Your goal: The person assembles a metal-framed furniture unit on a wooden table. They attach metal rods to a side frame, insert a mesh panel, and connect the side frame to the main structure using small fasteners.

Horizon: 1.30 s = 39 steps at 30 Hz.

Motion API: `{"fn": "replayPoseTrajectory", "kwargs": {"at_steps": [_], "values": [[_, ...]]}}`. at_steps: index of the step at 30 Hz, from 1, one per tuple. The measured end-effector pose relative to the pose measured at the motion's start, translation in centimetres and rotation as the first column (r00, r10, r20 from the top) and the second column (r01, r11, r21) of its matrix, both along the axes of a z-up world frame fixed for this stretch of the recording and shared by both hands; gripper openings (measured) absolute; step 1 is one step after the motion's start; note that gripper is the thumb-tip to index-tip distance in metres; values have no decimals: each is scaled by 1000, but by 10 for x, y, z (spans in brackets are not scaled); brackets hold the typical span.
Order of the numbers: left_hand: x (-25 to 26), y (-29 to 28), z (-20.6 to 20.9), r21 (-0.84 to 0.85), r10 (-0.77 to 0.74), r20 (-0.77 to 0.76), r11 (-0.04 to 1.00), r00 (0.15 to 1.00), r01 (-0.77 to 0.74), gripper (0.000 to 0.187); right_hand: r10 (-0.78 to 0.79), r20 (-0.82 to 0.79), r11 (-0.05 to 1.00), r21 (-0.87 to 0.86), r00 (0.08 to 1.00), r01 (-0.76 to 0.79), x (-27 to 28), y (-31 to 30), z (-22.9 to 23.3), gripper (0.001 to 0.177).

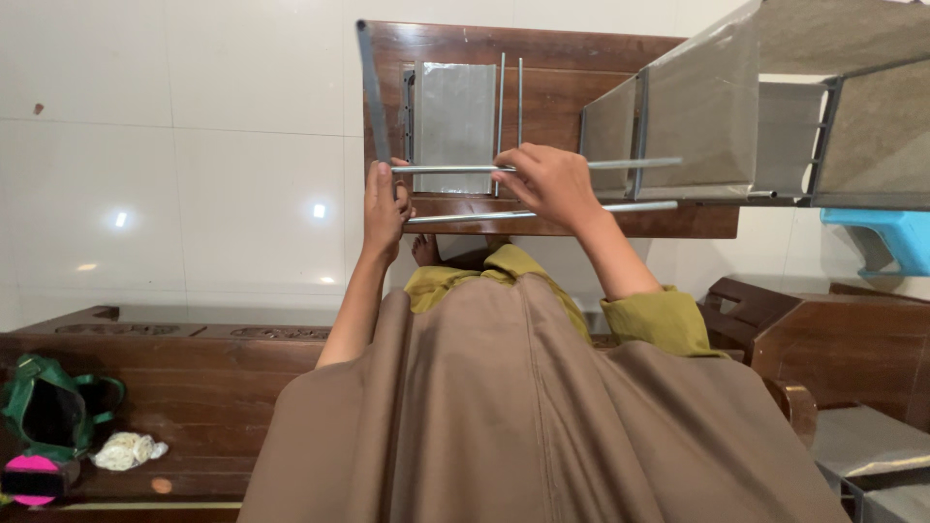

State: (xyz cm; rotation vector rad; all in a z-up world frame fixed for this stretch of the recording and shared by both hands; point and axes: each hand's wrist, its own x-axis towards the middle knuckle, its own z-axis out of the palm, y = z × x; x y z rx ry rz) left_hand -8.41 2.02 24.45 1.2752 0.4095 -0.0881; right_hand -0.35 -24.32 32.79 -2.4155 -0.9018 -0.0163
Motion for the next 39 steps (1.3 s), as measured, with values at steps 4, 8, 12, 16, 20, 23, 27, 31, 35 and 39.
{"fn": "replayPoseTrajectory", "kwargs": {"at_steps": [4,8,12,16,20,23,27,31,35,39], "values": [[-2,6,-2,96,2,-43,995,999,2,49,60,25,991,-124,998,-56,5,8,0,25],[-8,17,1,90,-75,-70,993,995,81,50,113,-374,968,-169,921,-187,21,3,-8,32],[-9,15,-1,18,-86,-44,996,995,87,49,296,-742,948,150,602,-282,42,1,-18,39],[-7,8,-8,-31,-19,-84,999,996,17,47,-3,-641,964,-206,767,-168,38,6,-22,38],[-3,0,-14,-99,52,-133,993,990,-66,46,69,132,987,-153,989,-49,15,23,-24,27],[-1,1,-14,-110,41,-138,992,990,-56,46,88,356,977,-213,930,-11,10,29,-25,37],[0,7,-11,-21,-45,-105,999,994,43,47,64,14,855,-517,998,-48,14,31,-28,57],[-1,5,-8,-2,-128,-83,992,988,128,49,-39,-410,796,-564,911,-219,33,24,-27,64],[-1,-1,-5,3,-135,-74,991,988,135,50,44,-738,898,-266,674,-351,49,17,-26,63],[10,-6,0,-1,-62,-107,998,992,62,50,21,-454,936,-304,891,-177,30,25,-25,51]]}}
